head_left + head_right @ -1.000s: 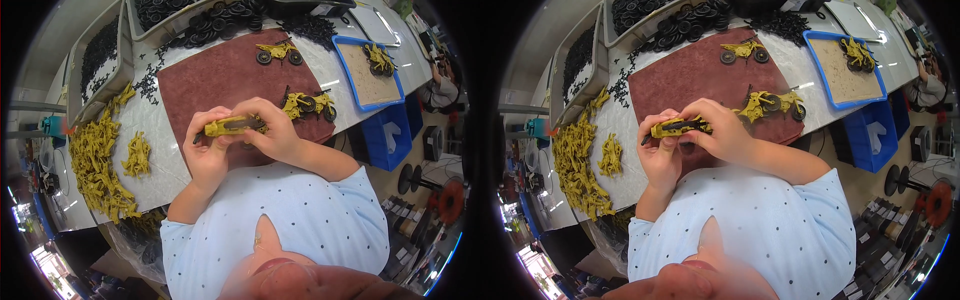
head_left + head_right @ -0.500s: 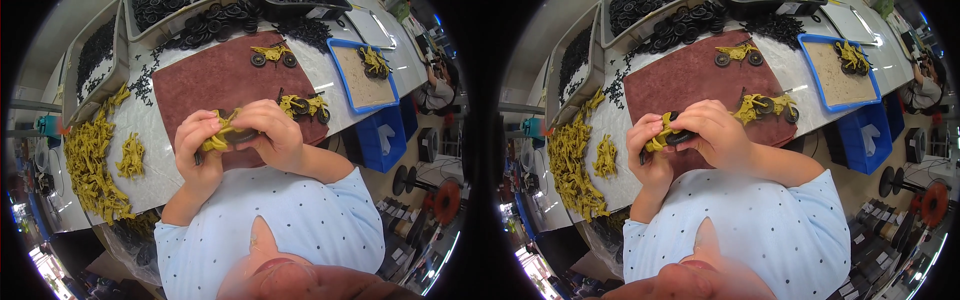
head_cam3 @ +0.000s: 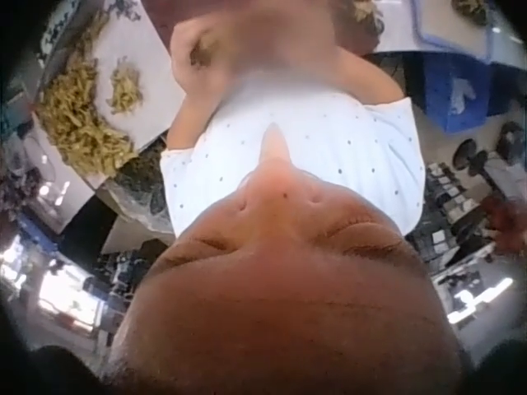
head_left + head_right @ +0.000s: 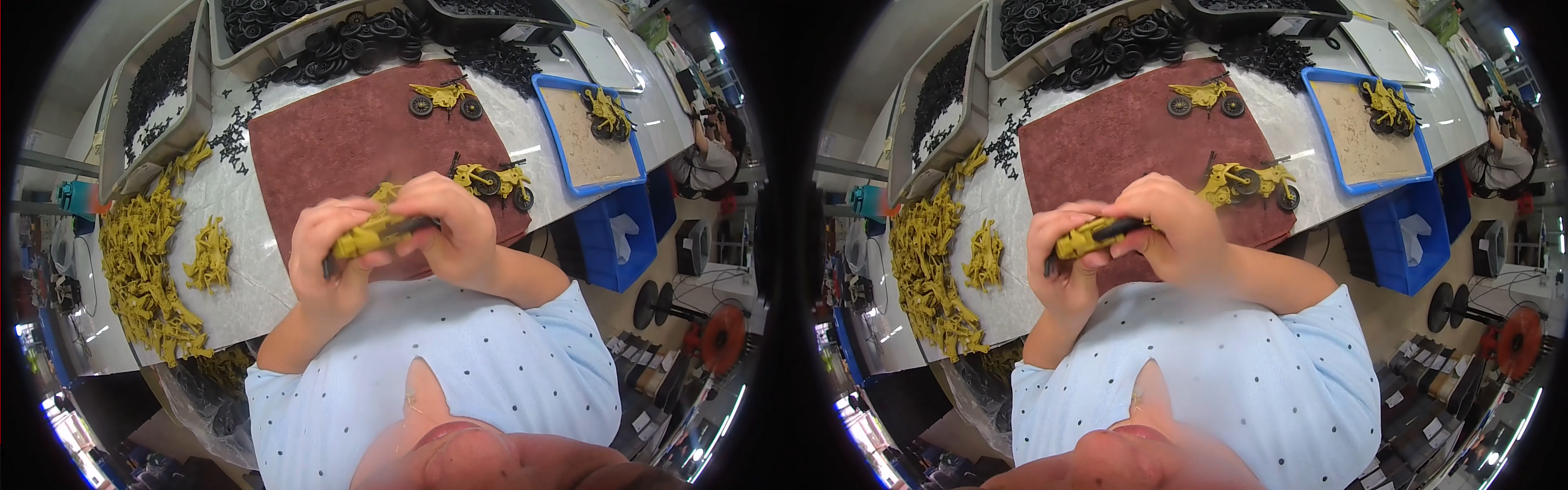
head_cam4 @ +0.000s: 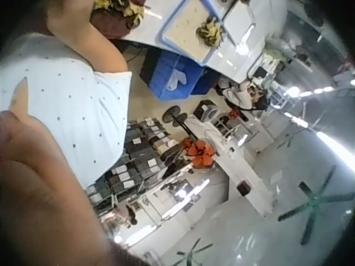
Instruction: The person assembles toy motorcycles by attaching frame pieces, handlebars, and wheels together by hand, then places the assembled toy motorcycles onto a tray.
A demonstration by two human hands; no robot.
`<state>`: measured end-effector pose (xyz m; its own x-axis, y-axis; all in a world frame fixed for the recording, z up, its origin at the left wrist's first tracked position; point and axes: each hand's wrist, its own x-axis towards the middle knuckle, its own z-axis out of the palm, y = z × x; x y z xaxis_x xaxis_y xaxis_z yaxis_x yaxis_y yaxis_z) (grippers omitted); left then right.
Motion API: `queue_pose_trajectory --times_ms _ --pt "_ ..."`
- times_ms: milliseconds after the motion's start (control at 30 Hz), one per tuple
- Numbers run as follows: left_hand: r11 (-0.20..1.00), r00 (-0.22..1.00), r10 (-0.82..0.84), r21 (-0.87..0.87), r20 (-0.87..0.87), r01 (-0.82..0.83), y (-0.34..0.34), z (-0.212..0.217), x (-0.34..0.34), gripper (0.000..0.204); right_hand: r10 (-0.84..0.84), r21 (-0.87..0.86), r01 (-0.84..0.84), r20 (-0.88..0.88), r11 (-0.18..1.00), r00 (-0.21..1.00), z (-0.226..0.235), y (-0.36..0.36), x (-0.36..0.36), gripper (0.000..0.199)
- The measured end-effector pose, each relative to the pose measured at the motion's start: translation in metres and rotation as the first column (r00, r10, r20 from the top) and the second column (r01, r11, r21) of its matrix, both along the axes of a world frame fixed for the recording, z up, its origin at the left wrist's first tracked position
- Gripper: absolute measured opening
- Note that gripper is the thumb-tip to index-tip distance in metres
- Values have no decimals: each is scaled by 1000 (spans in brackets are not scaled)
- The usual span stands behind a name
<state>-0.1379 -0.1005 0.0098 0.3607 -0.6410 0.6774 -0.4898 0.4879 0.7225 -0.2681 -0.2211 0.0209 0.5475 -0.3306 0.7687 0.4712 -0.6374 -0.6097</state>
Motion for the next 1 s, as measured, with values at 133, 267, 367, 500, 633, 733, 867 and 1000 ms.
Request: queue_pose_trajectory --times_ms 133,267,367,500,633,733,867,1000 --pt "975 917 -34 190 -396 118 7 5 -5 37 144 470 6 -282 883 949 4 5 -5 25" --pt "971 905 -42 195 -423 136 8 5 -3 38 17 415 75 -213 907 977 -4 0 -8 21" --pt "961 927 -98 206 -362 182 8 2 0 38 -29 235 65 -157 970 987 -5 3 -12 16" --pt "977 940 -106 144 -324 160 6 3 -1 36 -3 215 17 -65 976 998 -6 10 -13 14" --pt "976 937 -143 110 -318 186 5 3 -2 35 -8 208 17 -42 978 999 -8 12 -12 14" --pt "974 927 -151 110 -343 199 5 2 -3 35 -118 272 121 -27 955 993 -9 16 -10 17" --pt "975 924 -164 86 -347 205 4 3 -5 35 -118 297 130 -60 946 991 -10 15 -11 15" --pt "974 918 -110 142 -381 176 6 7 -6 36 -81 356 104 -79 929 994 -9 14 -11 12"
